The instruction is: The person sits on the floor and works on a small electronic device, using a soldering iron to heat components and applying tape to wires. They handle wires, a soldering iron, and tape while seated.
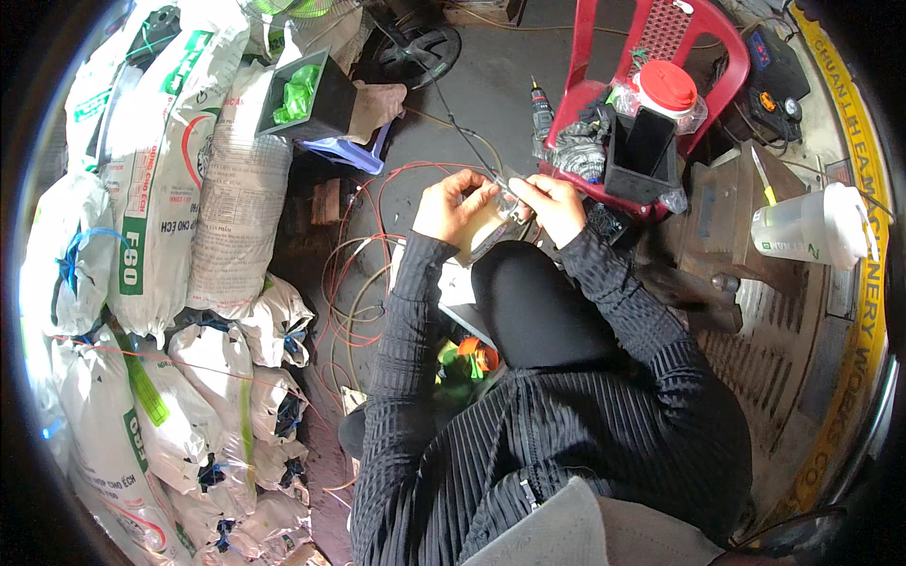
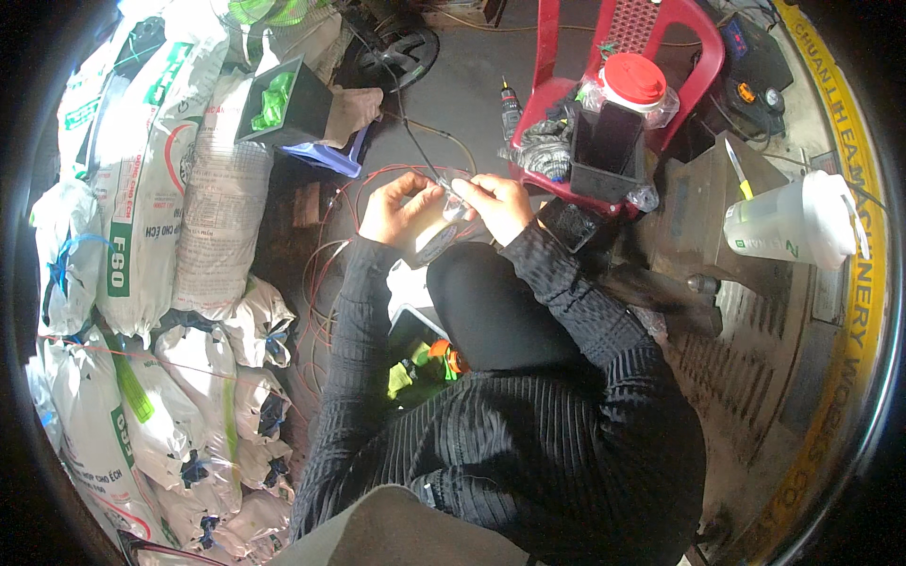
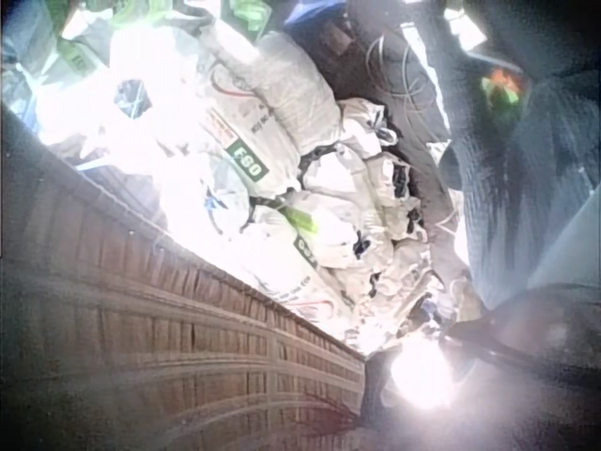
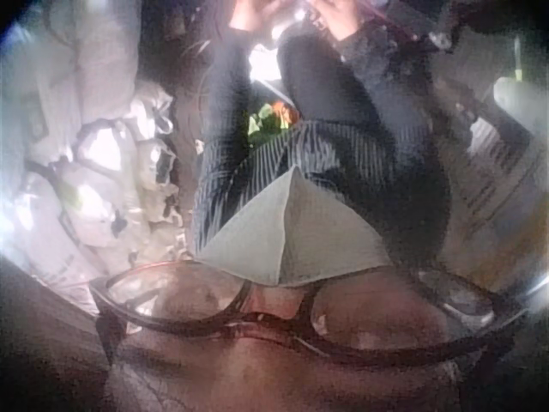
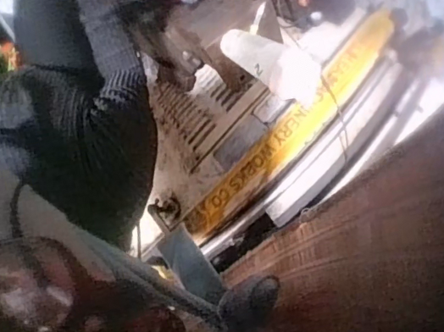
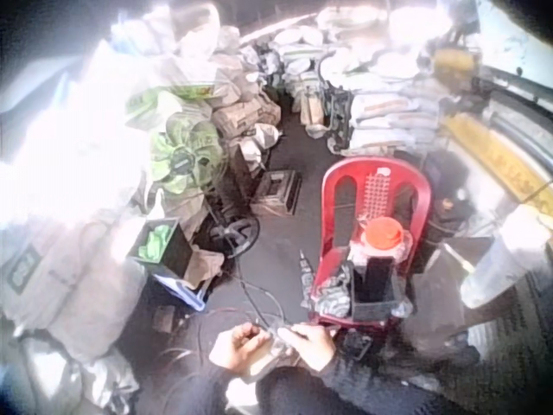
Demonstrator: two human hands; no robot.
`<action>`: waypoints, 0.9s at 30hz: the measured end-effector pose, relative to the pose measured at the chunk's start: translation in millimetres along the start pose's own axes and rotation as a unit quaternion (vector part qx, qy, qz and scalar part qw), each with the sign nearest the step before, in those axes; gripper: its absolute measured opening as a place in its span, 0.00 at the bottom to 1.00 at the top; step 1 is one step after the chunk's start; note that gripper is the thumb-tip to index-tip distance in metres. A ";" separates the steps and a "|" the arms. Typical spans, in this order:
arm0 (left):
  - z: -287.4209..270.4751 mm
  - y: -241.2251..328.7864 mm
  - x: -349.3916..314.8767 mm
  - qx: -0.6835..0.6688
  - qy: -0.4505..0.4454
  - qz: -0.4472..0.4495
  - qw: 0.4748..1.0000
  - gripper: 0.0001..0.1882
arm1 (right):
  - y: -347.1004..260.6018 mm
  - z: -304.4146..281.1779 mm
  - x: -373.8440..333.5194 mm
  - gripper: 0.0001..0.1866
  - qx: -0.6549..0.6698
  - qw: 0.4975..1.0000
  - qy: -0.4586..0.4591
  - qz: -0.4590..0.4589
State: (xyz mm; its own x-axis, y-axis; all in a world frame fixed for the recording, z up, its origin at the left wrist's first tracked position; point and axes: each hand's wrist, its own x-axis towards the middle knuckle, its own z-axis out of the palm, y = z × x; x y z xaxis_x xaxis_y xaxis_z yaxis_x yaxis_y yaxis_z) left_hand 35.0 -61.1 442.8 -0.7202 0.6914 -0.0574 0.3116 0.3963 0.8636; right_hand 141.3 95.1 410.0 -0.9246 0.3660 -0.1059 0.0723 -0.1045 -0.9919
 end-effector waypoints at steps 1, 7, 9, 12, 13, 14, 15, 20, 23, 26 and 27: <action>2.0 -3.1 0.2 -0.017 0.002 0.020 1.000 0.11 | 0.2 -0.8 1.4 0.11 0.047 0.999 -0.008 0.025; 18.5 -16.0 -14.0 -0.180 -0.001 0.015 0.983 0.18 | -2.6 -7.3 0.9 0.08 0.118 0.986 -0.042 0.108; 20.2 -19.8 -18.6 -0.249 0.001 -0.043 0.968 0.21 | -3.2 -8.0 0.4 0.08 0.126 0.987 -0.049 0.082; 16.6 -27.2 -11.5 -0.263 -0.056 -0.089 0.959 0.24 | -1.1 -7.5 0.0 0.08 0.100 0.979 -0.084 0.159; 14.6 -29.8 -7.4 -0.266 -0.068 -0.093 0.957 0.24 | 0.5 -7.1 -0.7 0.07 0.122 0.974 -0.085 0.174; 15.7 -31.9 -3.9 -0.294 -0.067 -0.064 0.951 0.25 | 2.6 -6.5 -1.3 0.07 0.140 0.967 -0.081 0.195; 16.1 -34.1 -0.5 -0.325 -0.067 -0.072 0.941 0.24 | 4.8 -6.3 -2.4 0.07 0.168 0.961 -0.083 0.205; 33.3 -43.4 3.3 -0.416 -0.013 -0.002 0.909 0.25 | 14.4 -5.9 -10.7 0.12 0.200 0.942 -0.025 0.268; 46.4 -47.8 -0.1 -0.458 0.004 0.008 0.889 0.27 | 16.5 -4.9 -11.7 0.14 0.156 0.965 -0.014 0.210; 44.4 -43.7 -4.1 -0.430 0.009 0.031 0.902 0.30 | 17.1 -6.3 -8.9 0.16 0.174 0.953 -0.073 0.236; 38.5 -39.4 -6.1 -0.406 -0.006 0.047 0.912 0.31 | 17.9 -7.3 -8.2 0.17 0.190 0.946 -0.107 0.241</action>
State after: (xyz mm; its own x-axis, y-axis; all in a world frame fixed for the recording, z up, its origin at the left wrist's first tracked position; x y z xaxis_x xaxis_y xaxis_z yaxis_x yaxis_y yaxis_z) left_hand 51.0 -57.7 389.8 -0.7062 0.7072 0.0339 -0.1950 -0.2404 0.9509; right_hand 152.9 97.0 392.6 -0.8761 -0.0004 -0.4821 0.4023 -0.5517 -0.7306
